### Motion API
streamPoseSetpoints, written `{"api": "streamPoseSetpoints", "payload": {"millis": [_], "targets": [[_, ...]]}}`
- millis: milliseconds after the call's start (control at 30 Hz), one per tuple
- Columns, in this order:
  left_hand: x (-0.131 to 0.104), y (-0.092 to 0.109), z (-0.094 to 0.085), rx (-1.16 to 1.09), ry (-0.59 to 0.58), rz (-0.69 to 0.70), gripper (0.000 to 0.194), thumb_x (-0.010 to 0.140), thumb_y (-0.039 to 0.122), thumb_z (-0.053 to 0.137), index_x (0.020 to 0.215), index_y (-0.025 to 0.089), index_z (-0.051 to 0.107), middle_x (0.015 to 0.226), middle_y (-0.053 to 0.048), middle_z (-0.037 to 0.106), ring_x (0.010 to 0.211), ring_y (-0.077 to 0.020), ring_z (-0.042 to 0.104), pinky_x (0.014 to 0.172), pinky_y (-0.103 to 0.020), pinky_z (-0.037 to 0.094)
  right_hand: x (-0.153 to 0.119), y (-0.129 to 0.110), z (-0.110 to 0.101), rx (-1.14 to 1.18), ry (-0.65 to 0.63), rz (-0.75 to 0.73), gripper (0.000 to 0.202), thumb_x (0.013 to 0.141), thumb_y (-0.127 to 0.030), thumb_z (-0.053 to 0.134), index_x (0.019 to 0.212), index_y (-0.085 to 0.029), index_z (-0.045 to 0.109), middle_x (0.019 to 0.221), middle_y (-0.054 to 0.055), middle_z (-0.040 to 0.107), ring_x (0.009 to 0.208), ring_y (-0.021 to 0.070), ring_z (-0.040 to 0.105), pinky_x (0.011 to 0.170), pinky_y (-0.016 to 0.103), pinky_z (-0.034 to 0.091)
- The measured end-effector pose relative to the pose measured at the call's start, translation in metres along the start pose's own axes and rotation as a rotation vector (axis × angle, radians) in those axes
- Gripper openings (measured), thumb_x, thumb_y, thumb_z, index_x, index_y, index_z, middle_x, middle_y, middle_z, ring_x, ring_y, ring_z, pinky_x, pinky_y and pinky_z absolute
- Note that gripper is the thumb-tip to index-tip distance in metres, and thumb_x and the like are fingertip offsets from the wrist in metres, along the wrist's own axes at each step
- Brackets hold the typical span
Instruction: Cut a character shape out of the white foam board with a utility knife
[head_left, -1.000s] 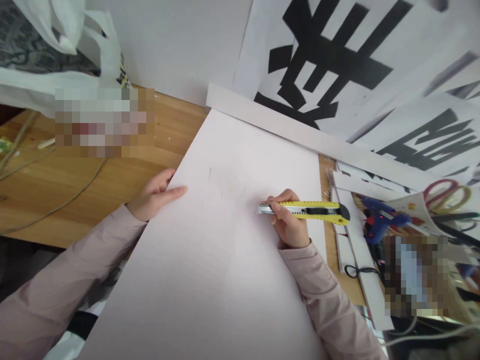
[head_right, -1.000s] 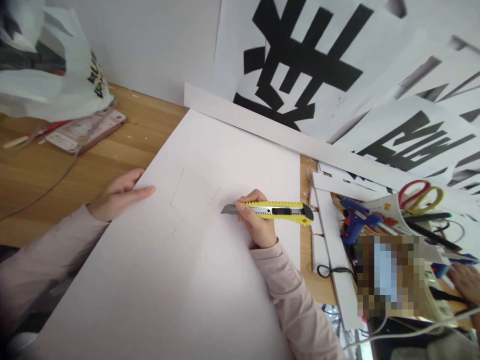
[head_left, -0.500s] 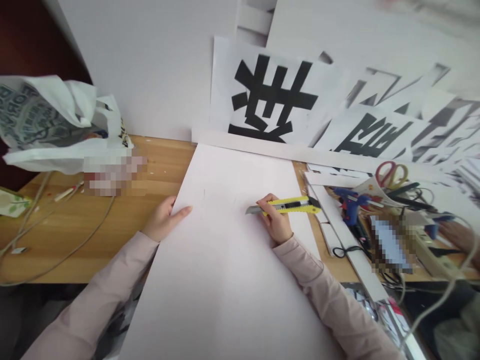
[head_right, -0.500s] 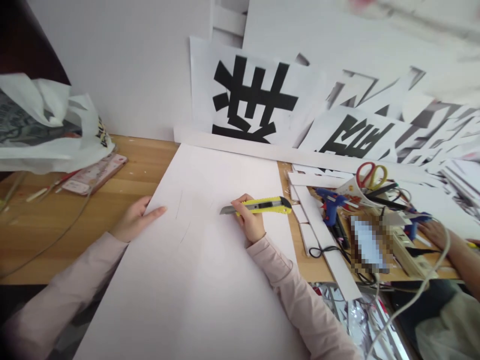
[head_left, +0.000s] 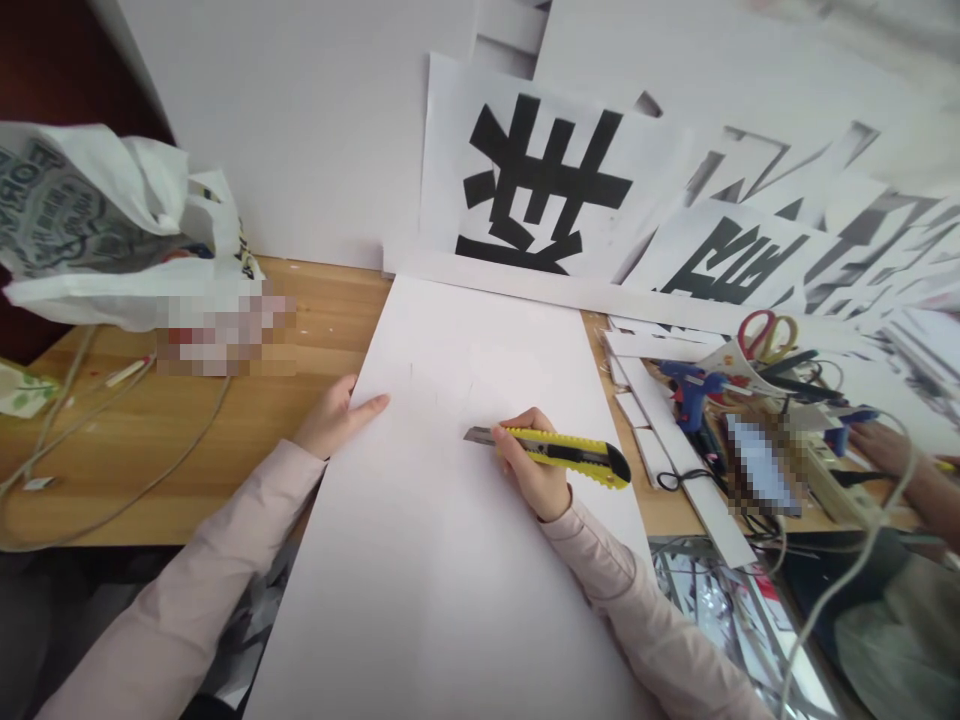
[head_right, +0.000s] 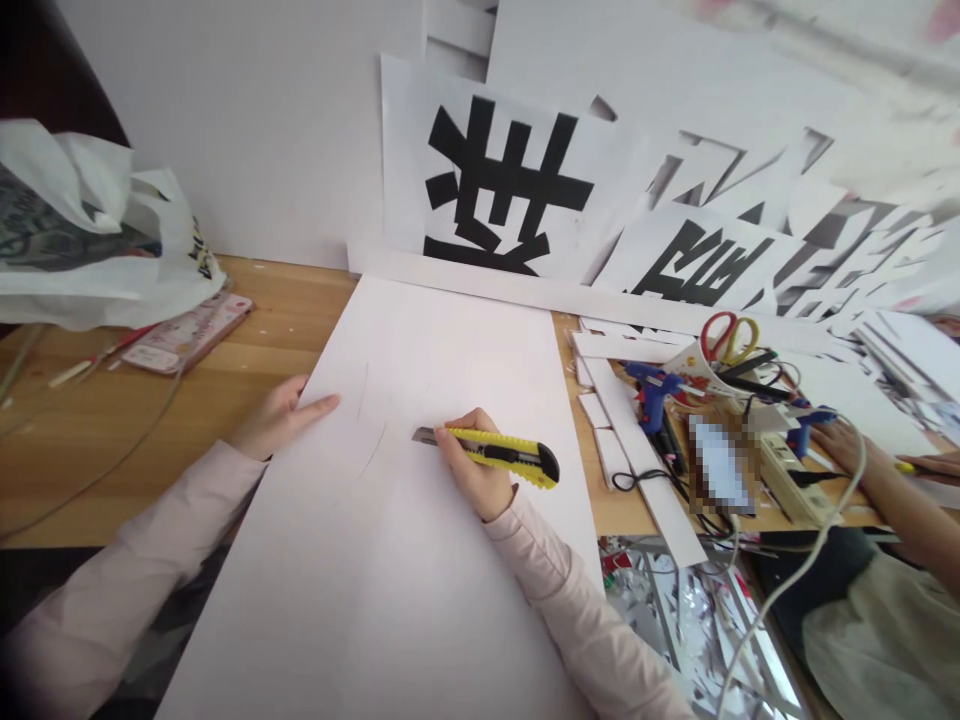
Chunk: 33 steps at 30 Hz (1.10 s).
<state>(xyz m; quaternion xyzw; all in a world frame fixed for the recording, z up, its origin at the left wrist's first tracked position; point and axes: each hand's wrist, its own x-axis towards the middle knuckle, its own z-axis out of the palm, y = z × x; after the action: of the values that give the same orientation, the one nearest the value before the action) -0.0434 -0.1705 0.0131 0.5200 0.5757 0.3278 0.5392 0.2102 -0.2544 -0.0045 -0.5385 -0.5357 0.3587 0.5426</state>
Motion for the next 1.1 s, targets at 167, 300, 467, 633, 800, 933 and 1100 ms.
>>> {"api": "streamPoseSetpoints", "payload": {"millis": [167,300,467,633,800,933,1100], "targets": [[0.0008,0.0059,0.0079,0.162,0.120,-0.053,0.054,0.054,0.054,0.087,0.090,0.020,0.064,0.107,-0.013,0.075,0.101,-0.0344,0.070,0.086,-0.044,0.058,-0.0016,0.0063,-0.0024,-0.057,-0.005,0.012,0.025,0.088,-0.043,0.069,0.082,-0.022,0.058,0.055,-0.007,0.052,0.044,0.0089,0.043,0.045,0.024,0.034],[0.0000,0.0076,0.0101,0.171,0.151,-0.075,0.049,0.054,0.049,0.088,0.085,0.021,0.063,0.100,-0.011,0.076,0.096,-0.0333,0.071,0.079,-0.041,0.059,-0.0037,0.0049,-0.0039,-0.148,-0.028,-0.030,0.017,0.089,-0.038,0.068,0.087,-0.023,0.061,0.065,-0.004,0.058,0.051,0.0109,0.050,0.051,0.027,0.040],[0.0002,0.0052,0.0083,0.119,0.079,-0.070,0.042,0.060,0.038,0.087,0.091,0.020,0.066,0.101,-0.006,0.077,0.096,-0.0296,0.071,0.080,-0.037,0.058,-0.0008,0.0002,-0.0045,-0.303,-0.057,-0.236,0.006,0.089,-0.026,0.067,0.085,-0.026,0.063,0.068,-0.004,0.063,0.066,0.0142,0.059,0.087,0.040,0.046],[0.0020,0.0022,0.0093,0.238,0.141,-0.095,0.054,0.063,0.054,0.083,0.098,0.016,0.067,0.103,-0.008,0.076,0.094,-0.0259,0.070,0.081,-0.035,0.057,0.0004,-0.0015,-0.0051,-0.319,-0.105,-0.258,0.008,0.089,-0.021,0.066,0.088,-0.026,0.060,0.069,-0.007,0.065,0.058,0.0113,0.056,0.095,0.044,0.042],[0.0030,0.0030,0.0104,0.244,0.163,-0.105,0.059,0.060,0.060,0.082,0.099,0.017,0.068,0.101,-0.006,0.075,0.089,-0.0227,0.070,0.075,-0.031,0.056,0.0012,-0.0023,-0.0060,-0.321,-0.140,-0.281,0.014,0.087,-0.017,0.067,0.092,-0.027,0.059,0.074,-0.007,0.068,0.061,0.0121,0.058,0.097,0.044,0.041],[0.0032,0.0031,0.0102,0.265,0.173,-0.126,0.058,0.059,0.060,0.081,0.097,0.018,0.068,0.097,-0.005,0.075,0.085,-0.0214,0.069,0.073,-0.030,0.056,0.0015,-0.0017,-0.0059,-0.328,-0.149,-0.288,0.016,0.085,-0.015,0.067,0.093,-0.027,0.059,0.072,-0.007,0.066,0.062,0.0120,0.058,0.099,0.044,0.039],[0.0028,0.0023,0.0101,0.285,0.190,-0.085,0.056,0.059,0.060,0.080,0.094,0.018,0.068,0.094,-0.004,0.075,0.083,-0.0207,0.069,0.074,-0.031,0.056,-0.0001,0.0003,-0.0068,-0.367,-0.166,-0.339,0.022,0.083,-0.010,0.067,0.094,-0.027,0.057,0.068,-0.009,0.061,0.061,0.0119,0.055,0.099,0.045,0.039]]}}
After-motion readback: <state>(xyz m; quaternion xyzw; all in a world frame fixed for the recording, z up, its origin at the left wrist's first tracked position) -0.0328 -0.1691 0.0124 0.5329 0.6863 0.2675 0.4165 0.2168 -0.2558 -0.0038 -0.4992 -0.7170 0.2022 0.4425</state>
